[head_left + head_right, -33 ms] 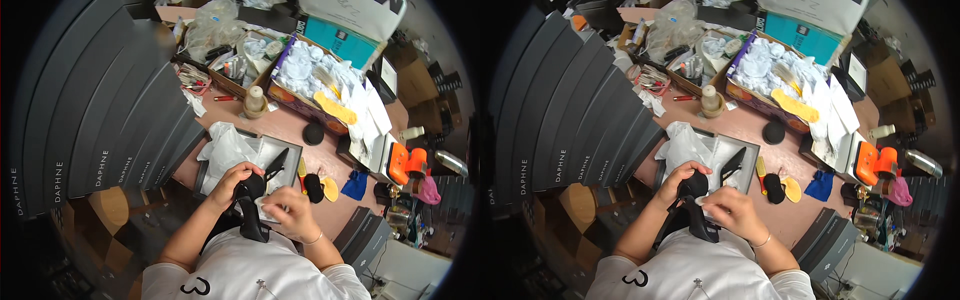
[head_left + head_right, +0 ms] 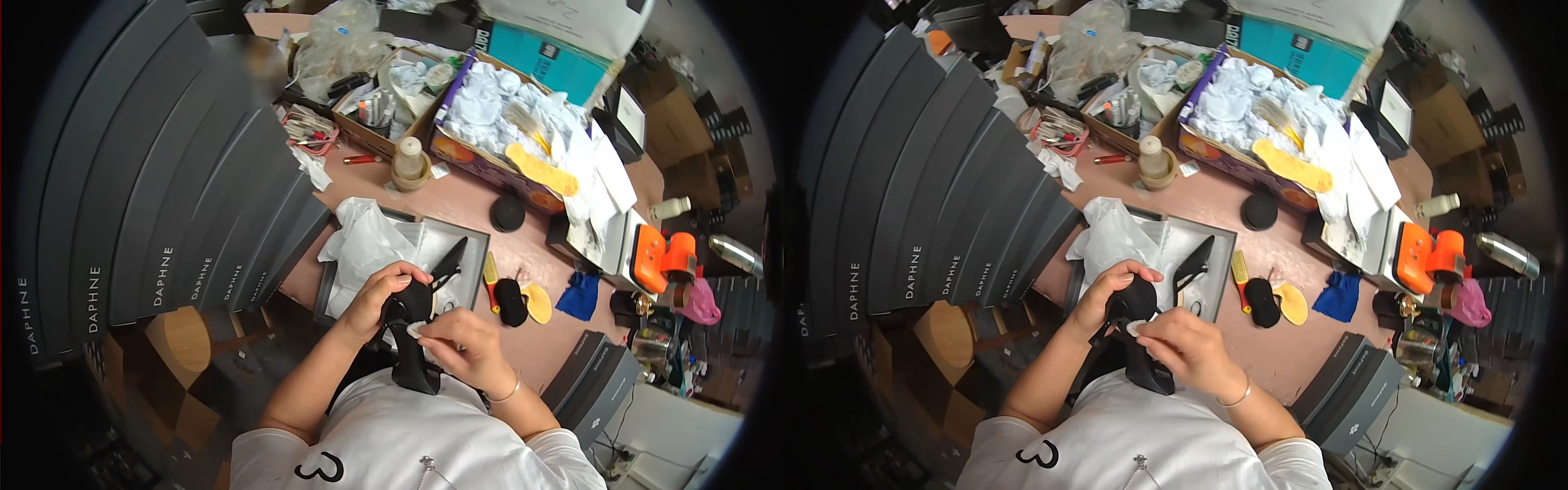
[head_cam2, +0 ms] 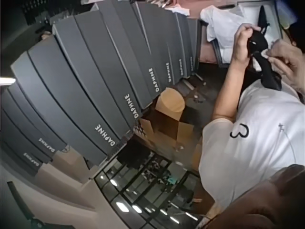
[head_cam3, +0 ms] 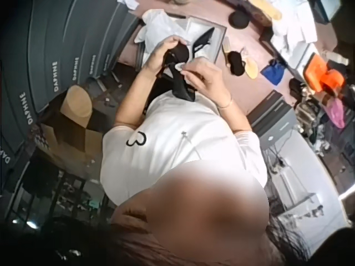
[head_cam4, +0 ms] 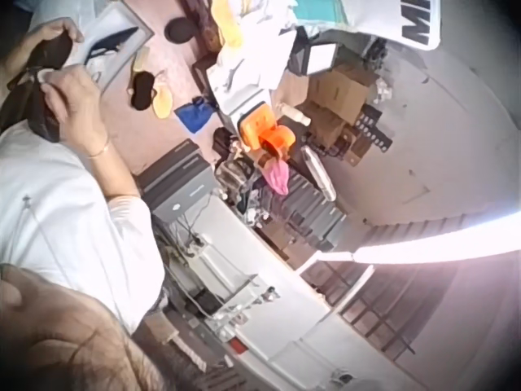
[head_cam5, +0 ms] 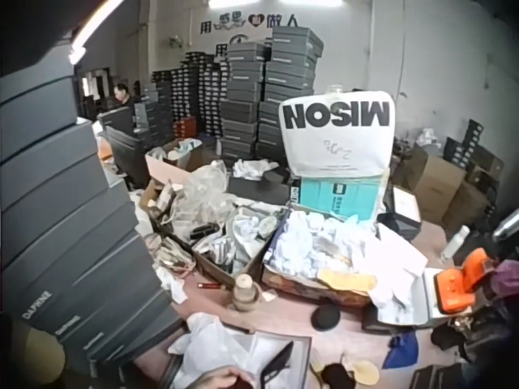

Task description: Inspecting and wrapping high-heeled shoes in tissue paper before placing them into boxes.

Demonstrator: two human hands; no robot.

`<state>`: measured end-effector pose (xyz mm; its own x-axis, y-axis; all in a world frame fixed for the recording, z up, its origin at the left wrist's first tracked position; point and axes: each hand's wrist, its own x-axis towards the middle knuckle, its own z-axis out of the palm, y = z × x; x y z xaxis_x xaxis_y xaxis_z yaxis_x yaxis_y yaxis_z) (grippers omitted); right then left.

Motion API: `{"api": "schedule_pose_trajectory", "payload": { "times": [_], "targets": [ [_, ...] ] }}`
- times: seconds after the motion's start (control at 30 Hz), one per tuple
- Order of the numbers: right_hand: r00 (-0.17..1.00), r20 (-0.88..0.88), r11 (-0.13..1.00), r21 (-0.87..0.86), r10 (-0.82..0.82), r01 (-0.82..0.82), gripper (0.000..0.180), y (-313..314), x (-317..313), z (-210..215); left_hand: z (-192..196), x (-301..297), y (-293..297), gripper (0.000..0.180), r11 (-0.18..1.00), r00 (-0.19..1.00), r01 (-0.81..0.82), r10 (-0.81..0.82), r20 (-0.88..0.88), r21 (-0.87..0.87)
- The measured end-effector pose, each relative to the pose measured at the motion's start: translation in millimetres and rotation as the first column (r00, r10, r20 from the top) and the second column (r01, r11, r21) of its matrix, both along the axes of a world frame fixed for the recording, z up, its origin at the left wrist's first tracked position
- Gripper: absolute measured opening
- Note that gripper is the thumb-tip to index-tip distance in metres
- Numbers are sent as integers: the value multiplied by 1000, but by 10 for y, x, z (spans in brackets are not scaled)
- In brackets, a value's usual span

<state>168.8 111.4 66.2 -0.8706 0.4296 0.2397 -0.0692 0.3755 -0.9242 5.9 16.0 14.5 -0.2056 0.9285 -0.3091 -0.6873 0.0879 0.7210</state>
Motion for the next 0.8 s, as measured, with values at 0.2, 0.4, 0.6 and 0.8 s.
{"api": "schedule_pose_trajectory", "payload": {
  "times": [0.2, 0.4, 0.6, 0.8],
  "targets": [
    [975, -161, 833, 510, -151, 213, 28, -135, -9, -27, 182, 175, 110, 31, 998, 990, 45, -38, -132, 49],
    [977, -149, 822, 531, -151, 208, 29, -251, 160, -29, 187, 222, 47, 29, 998, 995, 56, -52, -88, 37],
    [980, -124, 805, 559, -155, 198, 28, -211, 74, 96, 231, 256, 38, 29, 997, 986, 60, -51, -158, 48],
    [980, -110, 805, 558, -165, 198, 27, -280, 88, 71, 181, 255, -22, 28, 1000, 991, 16, -13, -132, 21]
  ]
}}
